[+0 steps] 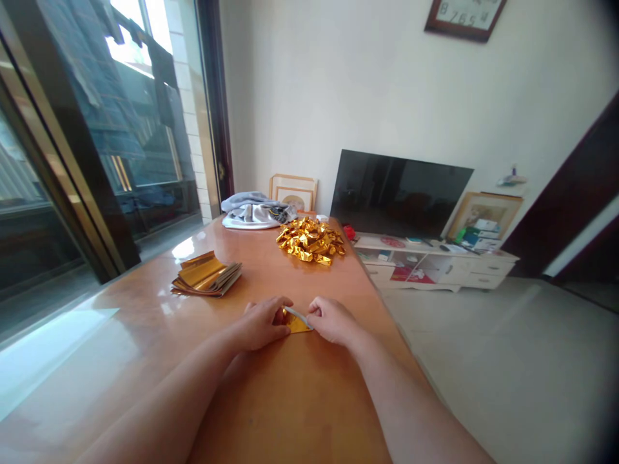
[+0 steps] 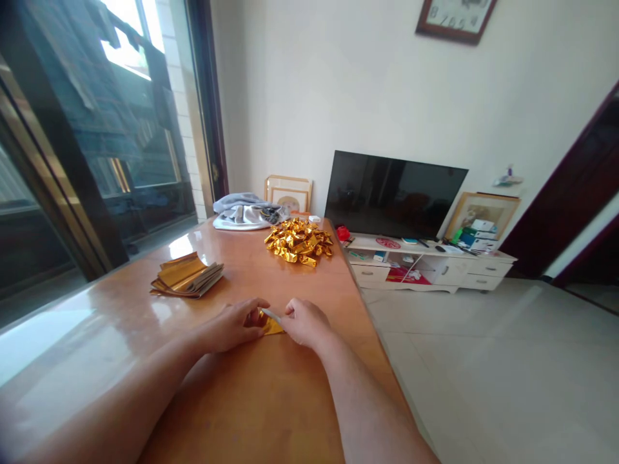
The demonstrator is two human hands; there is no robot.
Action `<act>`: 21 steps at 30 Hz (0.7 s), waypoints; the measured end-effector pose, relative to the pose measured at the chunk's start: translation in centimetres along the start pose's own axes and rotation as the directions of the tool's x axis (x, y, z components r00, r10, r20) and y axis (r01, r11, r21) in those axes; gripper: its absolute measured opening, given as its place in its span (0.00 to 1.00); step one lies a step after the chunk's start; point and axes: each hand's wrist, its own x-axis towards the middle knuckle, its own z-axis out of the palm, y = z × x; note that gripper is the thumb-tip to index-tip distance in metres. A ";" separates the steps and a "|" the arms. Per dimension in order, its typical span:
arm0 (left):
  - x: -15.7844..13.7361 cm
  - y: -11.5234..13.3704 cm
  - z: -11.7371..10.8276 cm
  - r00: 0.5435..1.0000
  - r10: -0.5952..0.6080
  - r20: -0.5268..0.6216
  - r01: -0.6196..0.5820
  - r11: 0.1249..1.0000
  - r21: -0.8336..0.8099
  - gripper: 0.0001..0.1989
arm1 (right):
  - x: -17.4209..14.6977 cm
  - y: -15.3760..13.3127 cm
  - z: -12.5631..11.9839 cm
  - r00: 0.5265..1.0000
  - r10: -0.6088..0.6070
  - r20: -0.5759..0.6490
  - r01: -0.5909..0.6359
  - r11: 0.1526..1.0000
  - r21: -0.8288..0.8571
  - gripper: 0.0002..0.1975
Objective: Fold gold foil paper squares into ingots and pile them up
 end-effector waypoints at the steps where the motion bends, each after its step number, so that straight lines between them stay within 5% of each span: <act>1: 0.1 -0.1 0.1 1.000 -0.004 -0.010 0.004 1.000 0.013 0.25 | 0.1 -0.1 0.2 1.000 -0.008 -0.003 0.008 1.000 0.005 0.14; 10: 0.3 -0.4 0.2 0.996 -0.061 -0.060 0.063 0.997 0.036 0.29 | 1.3 0.8 2.0 0.994 0.076 0.081 -0.084 0.991 0.099 0.06; 21: 0.5 -1.2 1.1 0.980 -0.077 -0.186 0.035 0.975 -0.217 0.52 | 0.6 0.1 1.3 0.994 -0.081 -0.071 0.098 0.951 0.293 0.04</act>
